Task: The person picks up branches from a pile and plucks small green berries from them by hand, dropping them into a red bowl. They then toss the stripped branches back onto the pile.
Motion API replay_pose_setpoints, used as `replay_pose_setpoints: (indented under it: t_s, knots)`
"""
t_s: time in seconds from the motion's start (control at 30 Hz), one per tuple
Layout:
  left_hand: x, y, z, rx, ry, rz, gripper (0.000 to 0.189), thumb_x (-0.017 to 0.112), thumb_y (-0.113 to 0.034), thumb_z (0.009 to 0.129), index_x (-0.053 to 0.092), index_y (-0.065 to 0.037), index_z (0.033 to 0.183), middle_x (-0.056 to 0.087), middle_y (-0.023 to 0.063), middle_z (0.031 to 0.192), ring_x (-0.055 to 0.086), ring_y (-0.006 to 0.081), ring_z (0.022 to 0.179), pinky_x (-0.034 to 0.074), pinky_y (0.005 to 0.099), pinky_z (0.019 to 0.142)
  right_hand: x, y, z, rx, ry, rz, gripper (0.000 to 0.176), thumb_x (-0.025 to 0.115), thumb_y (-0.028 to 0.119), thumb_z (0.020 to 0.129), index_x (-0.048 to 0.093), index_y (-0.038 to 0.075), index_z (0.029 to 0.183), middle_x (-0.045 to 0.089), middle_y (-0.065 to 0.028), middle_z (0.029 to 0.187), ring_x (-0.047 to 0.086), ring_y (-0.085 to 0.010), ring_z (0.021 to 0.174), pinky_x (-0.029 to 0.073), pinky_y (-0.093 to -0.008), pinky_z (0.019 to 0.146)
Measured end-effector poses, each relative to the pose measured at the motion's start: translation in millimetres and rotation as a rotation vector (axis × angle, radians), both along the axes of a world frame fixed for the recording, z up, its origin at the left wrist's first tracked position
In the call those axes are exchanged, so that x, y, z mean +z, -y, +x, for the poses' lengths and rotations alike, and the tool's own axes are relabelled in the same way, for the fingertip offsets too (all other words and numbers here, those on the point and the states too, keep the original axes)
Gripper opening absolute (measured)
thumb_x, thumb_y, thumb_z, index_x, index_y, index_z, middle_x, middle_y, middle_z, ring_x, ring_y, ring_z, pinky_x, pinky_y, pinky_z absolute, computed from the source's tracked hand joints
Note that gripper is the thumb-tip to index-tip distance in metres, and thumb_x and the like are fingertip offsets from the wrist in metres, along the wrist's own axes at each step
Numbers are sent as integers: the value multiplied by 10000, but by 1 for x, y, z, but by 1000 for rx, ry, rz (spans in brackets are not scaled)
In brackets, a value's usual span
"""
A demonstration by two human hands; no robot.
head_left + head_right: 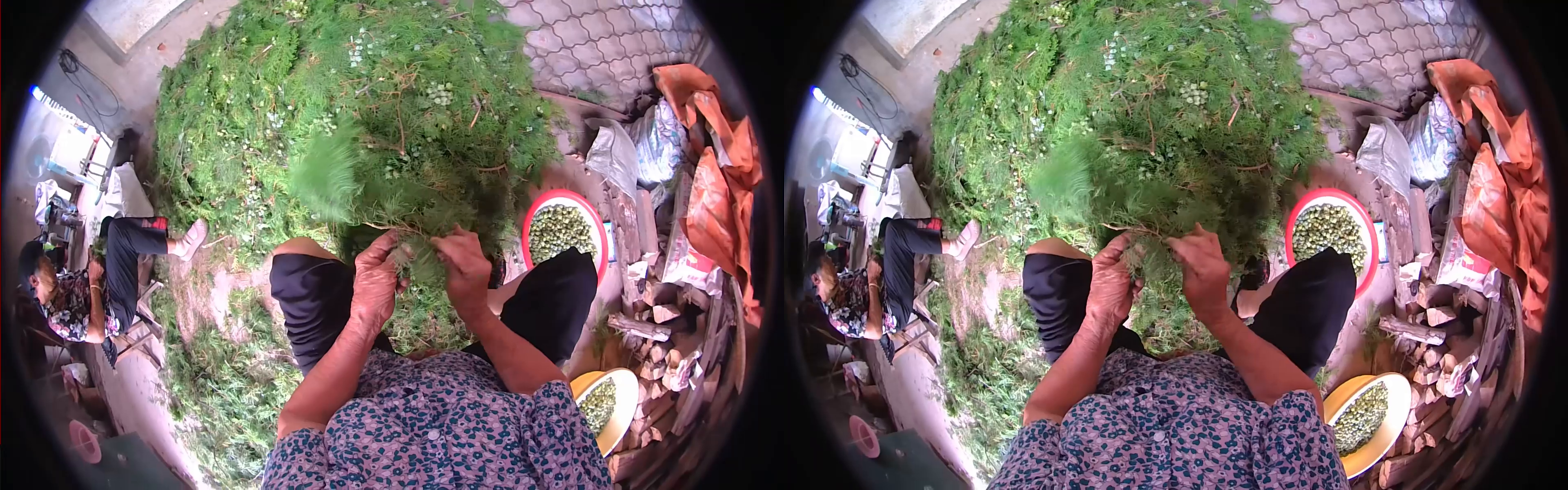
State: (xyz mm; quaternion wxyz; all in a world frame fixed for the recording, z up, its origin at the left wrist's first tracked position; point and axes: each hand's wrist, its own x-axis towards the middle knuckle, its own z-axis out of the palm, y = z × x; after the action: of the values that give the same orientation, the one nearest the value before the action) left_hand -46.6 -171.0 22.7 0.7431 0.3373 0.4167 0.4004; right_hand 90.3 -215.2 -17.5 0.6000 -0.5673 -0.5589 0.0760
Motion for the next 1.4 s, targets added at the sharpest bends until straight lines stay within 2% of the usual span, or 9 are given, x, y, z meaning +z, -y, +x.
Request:
replay_pose_setpoints:
  t_s: [0.17,0.3,0.67,0.77,0.9,1.07,1.17,1.33,1.4]
  knots:
    - [-20,-3,-6,96,54,-35,32,636,-83,815,615,-63,804,581,-43,714,440,11,513,337,174,418,-8,10,-14,28,212,106,316,583,-99,655,663,40,926,578,-75,818,541,-269,828,397,-486,947]
    - [-34,-10,-18,96,165,-37,60,615,16,792,612,-44,794,616,9,750,560,84,674,471,230,625,-10,15,-21,98,305,111,339,586,-78,628,661,49,933,579,-70,833,545,-261,843,384,-480,960]
    - [-37,-18,-36,59,290,-36,63,621,27,782,624,-27,813,652,71,820,615,146,726,512,273,683,6,13,-29,115,317,115,267,621,-29,680,647,42,936,592,-71,847,556,-260,852,428,-426,892]
    - [-31,-15,-36,8,240,-2,59,609,30,781,634,-19,801,655,77,807,609,138,715,502,272,673,30,-1,-26,2,-108,29,173,610,-27,751,632,19,917,596,-118,864,574,-246,772,469,-312,670]
    - [-30,-6,-31,-59,85,-1,36,599,24,778,617,-7,782,646,80,763,599,136,653,497,262,614,63,-46,-7,-17,-84,16,184,630,12,749,618,1,933,602,-128,844,583,-235,756,470,-309,673]
    - [-27,5,-29,-108,78,6,34,601,15,774,619,-6,793,640,65,745,591,126,638,485,248,599,38,-75,4,175,-371,-384,255,668,96,742,602,-7,965,616,-124,910,600,-180,746,482,-296,683]
    - [-17,6,-31,-119,36,-13,64,589,-27,792,619,0,840,634,55,755,585,116,649,474,243,598,17,-69,1,111,-414,-305,276,681,82,730,599,-28,969,619,-100,877,590,-146,751,481,-275,683]
    - [-20,6,-34,-264,-93,89,267,556,-225,836,603,30,903,623,46,806,587,129,741,478,263,692,11,-72,1,141,-637,-254,206,672,51,743,601,-37,916,596,-52,761,553,-101,706,464,-239,653]
    - [-13,8,-34,-256,-105,126,303,547,-256,838,598,34,907,625,61,803,593,159,770,479,284,721,19,-71,4,180,-689,-500,132,650,-22,766,610,-6,890,590,8,781,534,-64,722,451,-208,656]
